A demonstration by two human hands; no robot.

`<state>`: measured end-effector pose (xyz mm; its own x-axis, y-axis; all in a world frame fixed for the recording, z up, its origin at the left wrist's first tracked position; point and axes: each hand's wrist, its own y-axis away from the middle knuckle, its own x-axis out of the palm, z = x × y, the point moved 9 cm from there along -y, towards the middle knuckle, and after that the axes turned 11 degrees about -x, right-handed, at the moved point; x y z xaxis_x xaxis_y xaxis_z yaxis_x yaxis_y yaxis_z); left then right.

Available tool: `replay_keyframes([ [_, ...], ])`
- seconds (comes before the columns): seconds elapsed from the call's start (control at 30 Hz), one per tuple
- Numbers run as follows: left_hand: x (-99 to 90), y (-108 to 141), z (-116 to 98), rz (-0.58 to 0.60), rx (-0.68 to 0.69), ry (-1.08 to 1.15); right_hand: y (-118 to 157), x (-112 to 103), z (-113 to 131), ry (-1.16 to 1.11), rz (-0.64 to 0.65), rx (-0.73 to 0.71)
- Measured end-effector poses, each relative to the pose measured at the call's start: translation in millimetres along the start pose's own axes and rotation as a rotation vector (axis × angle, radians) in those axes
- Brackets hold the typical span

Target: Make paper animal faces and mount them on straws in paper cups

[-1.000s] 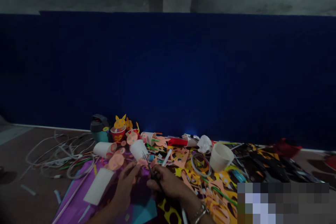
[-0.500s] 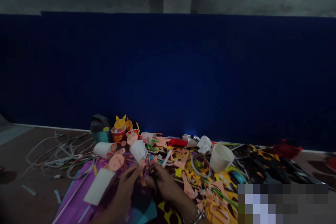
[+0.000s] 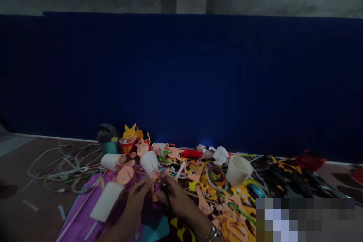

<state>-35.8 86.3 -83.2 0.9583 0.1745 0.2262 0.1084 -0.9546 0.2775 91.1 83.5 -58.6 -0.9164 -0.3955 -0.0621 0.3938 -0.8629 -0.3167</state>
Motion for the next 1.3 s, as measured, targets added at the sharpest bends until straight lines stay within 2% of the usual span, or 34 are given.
replay_keyframes([
  [0.23, -5.5, -3, 6, -0.053, -0.003, 0.01, 0, 0, 0, 0.007, 0.013, 0.043],
  [0.43, -0.4, 0, 1, 0.004, 0.01, 0.018, 1, 1, -13, -0.044, 0.005, 0.037],
  [0.6, 0.5, 0, -1, 0.016, 0.009, -0.004, 1, 2, -15, -0.098, -0.021, 0.117],
  [0.73, 1.1, 2, -5, -0.007, 0.017, -0.002, -1, -3, -7, -0.097, -0.09, 0.132],
  [0.8, 6.1, 4, -8, 0.021, 0.019, -0.017, -1, -8, -5, -0.105, -0.139, 0.126],
  [0.93, 22.9, 10, -10, 0.163, -0.01, -0.057, 0, -17, -4, -0.136, -0.226, 0.116],
  [1.07, 35.9, 17, -8, 0.32, -0.064, -0.007, 2, -18, -6, -0.155, -0.231, 0.125],
  [1.2, 30.8, 13, 1, 0.277, -0.163, 0.239, 3, -22, -4, -0.229, -0.307, 0.098],
  [1.3, 31.9, 13, 5, 0.242, -0.189, 0.221, 4, -26, -2, -0.301, -0.385, 0.083],
])
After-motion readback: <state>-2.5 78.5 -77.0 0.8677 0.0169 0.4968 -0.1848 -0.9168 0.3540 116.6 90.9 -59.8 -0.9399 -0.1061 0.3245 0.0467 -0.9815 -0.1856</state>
